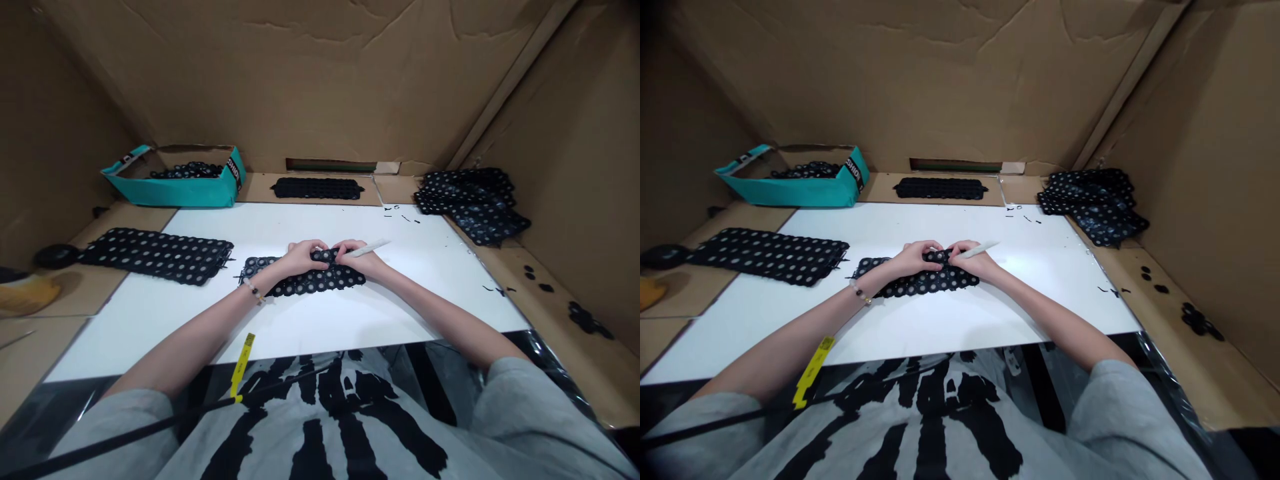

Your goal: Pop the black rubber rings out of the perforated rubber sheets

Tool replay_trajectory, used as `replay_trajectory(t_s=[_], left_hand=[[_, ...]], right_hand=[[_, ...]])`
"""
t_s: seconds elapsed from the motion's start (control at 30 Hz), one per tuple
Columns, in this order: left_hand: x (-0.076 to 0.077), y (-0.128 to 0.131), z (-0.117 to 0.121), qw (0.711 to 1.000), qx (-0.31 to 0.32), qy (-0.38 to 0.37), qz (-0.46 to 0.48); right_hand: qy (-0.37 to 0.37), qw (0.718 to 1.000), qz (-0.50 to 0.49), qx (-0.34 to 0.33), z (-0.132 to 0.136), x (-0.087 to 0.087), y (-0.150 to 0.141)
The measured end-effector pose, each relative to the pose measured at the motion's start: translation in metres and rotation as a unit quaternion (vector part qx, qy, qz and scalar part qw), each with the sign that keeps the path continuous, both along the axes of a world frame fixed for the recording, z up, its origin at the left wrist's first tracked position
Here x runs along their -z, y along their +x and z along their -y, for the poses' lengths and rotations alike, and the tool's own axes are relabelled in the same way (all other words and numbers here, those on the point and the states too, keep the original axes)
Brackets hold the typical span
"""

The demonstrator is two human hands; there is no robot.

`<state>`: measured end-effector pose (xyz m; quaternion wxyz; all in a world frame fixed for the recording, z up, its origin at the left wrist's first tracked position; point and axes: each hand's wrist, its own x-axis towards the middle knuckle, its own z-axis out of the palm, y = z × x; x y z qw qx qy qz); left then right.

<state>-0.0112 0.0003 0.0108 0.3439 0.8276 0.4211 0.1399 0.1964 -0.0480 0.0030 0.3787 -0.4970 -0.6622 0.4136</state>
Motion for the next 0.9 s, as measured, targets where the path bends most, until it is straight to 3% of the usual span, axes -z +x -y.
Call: replay_trajectory(t_s=[0.17, 0.37, 0.43, 0.6, 0.8, 0.9], left_hand=[[0.0, -0.001, 0.0, 1.0, -0.021, -0.017, 0.013], [0.012, -0.004, -0.008, 0.996, -0.037, -0.05, 0.063], [0.014, -0.005, -0.009, 0.994, -0.035, -0.064, 0.077], [0.007, -0.006, -0.006, 0.995, -0.023, -0.063, 0.079], [0.002, -0.005, -0.002, 0.996, -0.028, -0.059, 0.067], [0.005, -0.005, -0.003, 0.994, -0.034, -0.07, 0.079]], right_hand=[[0.026, 0.999, 0.025, 0.01, 0.002, 0.001, -0.004], [0.082, 0.994, 0.062, 0.041, 0.004, 0.004, -0.008], [0.069, 0.995, 0.052, 0.043, 0.005, 0.003, -0.008], [0.014, 0.999, 0.005, 0.038, 0.005, 0.001, -0.006], [0.025, 0.999, 0.018, 0.035, 0.005, 0.004, -0.005], [0.066, 0.995, 0.064, 0.042, 0.005, 0.006, -0.009]])
